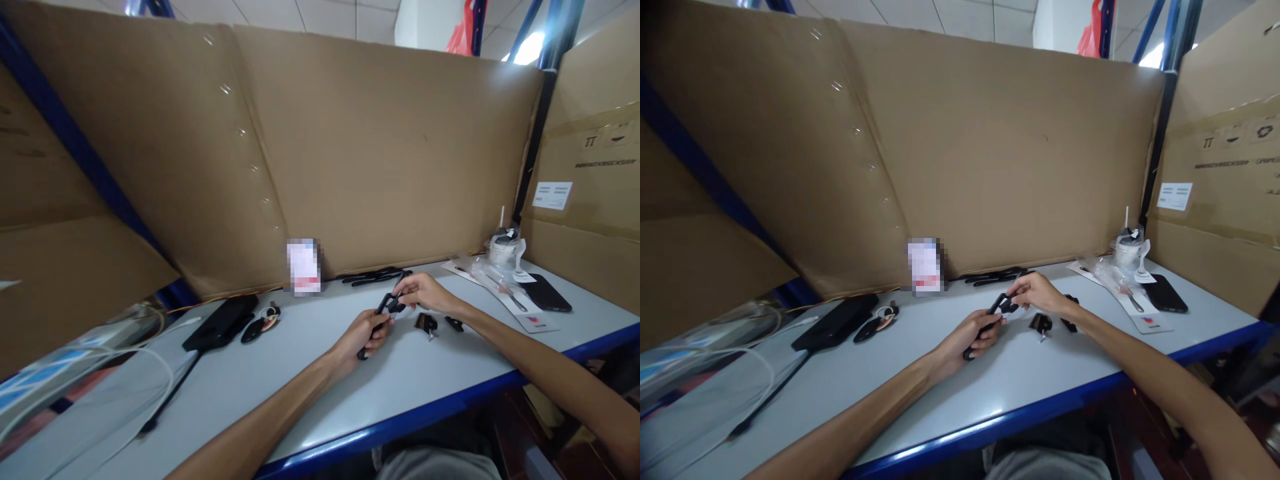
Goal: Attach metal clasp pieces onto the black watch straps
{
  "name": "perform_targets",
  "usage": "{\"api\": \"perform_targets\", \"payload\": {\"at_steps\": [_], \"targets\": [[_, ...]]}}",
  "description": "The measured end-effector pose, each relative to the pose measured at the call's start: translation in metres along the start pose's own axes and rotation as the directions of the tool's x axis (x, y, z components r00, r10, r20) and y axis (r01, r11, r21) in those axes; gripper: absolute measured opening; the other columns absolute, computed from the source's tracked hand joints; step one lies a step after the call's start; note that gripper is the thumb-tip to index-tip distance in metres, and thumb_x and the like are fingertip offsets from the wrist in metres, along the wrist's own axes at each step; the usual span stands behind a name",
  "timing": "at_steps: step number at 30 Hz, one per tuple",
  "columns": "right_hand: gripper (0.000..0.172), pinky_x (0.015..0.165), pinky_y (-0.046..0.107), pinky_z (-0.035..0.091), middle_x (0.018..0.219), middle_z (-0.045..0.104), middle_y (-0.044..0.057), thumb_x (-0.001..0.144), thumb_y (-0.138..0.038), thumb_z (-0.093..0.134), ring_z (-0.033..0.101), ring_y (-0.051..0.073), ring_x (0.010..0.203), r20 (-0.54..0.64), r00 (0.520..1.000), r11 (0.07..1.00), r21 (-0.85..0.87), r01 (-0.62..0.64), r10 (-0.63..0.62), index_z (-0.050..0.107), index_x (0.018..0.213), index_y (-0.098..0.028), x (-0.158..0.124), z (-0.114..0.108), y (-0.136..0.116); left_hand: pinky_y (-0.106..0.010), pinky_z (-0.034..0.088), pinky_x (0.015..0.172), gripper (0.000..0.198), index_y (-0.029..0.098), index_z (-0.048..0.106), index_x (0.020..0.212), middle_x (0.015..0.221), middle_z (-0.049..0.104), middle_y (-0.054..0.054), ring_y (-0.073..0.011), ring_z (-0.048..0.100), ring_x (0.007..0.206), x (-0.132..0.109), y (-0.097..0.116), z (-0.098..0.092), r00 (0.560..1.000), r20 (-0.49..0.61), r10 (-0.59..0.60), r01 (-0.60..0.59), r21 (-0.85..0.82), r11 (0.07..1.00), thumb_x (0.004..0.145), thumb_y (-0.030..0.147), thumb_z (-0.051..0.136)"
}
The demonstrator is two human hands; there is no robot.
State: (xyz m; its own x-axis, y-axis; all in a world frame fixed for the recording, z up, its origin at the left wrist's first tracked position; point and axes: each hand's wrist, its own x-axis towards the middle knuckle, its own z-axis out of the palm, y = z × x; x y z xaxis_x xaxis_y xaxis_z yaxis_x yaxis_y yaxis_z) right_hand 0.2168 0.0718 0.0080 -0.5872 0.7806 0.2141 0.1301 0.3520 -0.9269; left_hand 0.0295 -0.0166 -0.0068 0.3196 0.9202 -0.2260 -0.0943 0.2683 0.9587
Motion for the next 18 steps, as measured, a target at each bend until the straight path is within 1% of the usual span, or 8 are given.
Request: {"api": "perform_targets", "payload": {"at_steps": [4,8,11,16,18], "targets": [[0.013,0.050,0.024,0.040,0.064,0.064,0.000,0.070,-0.022,0.071,0.054,0.012,0.054,-0.045,0.999,0.997,-0.077,0.014,-0.018,0.068,0.080,-0.014,0.000,0.002,0.001,-0.018,0.012,0.036,0.022,0.016,0.055,0.083,0.052,0.031,0.012,-0.0029,0.017,0.038,-0.001,0.001,-0.001,0.999,0.039,-0.009,0.008,0.038,0.999,0.080,0.036,0.062],[0.006,0.063,0.025,0.044,0.068,0.066,0.001,0.073,-0.018,0.071,0.058,0.013,0.065,-0.066,0.991,0.961,-0.258,0.097,-0.118,0.071,0.078,-0.015,-0.005,0.007,-0.008,-0.019,0.011,0.036,0.022,0.016,0.054,0.083,0.052,0.031,0.012,-0.0028,0.016,0.039,-0.001,0.002,0.000,0.998,0.058,-0.003,-0.001,0.056,0.998,0.079,0.035,0.063],[0.005,0.067,0.025,0.045,0.072,0.066,0.000,0.075,-0.014,0.071,0.058,0.013,0.068,-0.080,0.980,0.916,-0.375,0.140,-0.182,0.071,0.079,-0.015,-0.010,0.014,-0.014,-0.019,0.011,0.037,0.024,0.017,0.052,0.081,0.053,0.031,0.012,-0.0025,0.017,0.039,-0.002,0.003,0.000,0.999,0.053,0.009,-0.012,0.064,0.998,0.077,0.036,0.067],[0.006,0.067,0.024,0.044,0.081,0.063,0.001,0.077,-0.012,0.071,0.056,0.012,0.070,-0.068,0.947,0.838,-0.490,0.241,-0.313,0.067,0.080,-0.016,-0.012,0.020,-0.013,-0.019,0.009,0.036,0.037,0.018,0.051,0.081,0.051,0.029,0.012,-0.0031,0.016,0.038,-0.002,0.000,0.001,0.999,0.045,0.028,-0.032,0.086,0.996,0.080,0.052,0.066],[0.006,0.067,0.023,0.043,0.080,0.063,0.001,0.079,-0.013,0.069,0.056,0.012,0.070,-0.101,0.930,0.817,-0.517,0.255,-0.353,0.065,0.082,-0.017,-0.012,0.020,-0.011,-0.019,0.010,0.035,0.040,0.019,0.051,0.081,0.052,0.030,0.012,-0.0031,0.017,0.037,0.000,-0.004,0.002,0.998,0.017,0.065,-0.066,0.081,0.995,0.079,0.055,0.067]]}}
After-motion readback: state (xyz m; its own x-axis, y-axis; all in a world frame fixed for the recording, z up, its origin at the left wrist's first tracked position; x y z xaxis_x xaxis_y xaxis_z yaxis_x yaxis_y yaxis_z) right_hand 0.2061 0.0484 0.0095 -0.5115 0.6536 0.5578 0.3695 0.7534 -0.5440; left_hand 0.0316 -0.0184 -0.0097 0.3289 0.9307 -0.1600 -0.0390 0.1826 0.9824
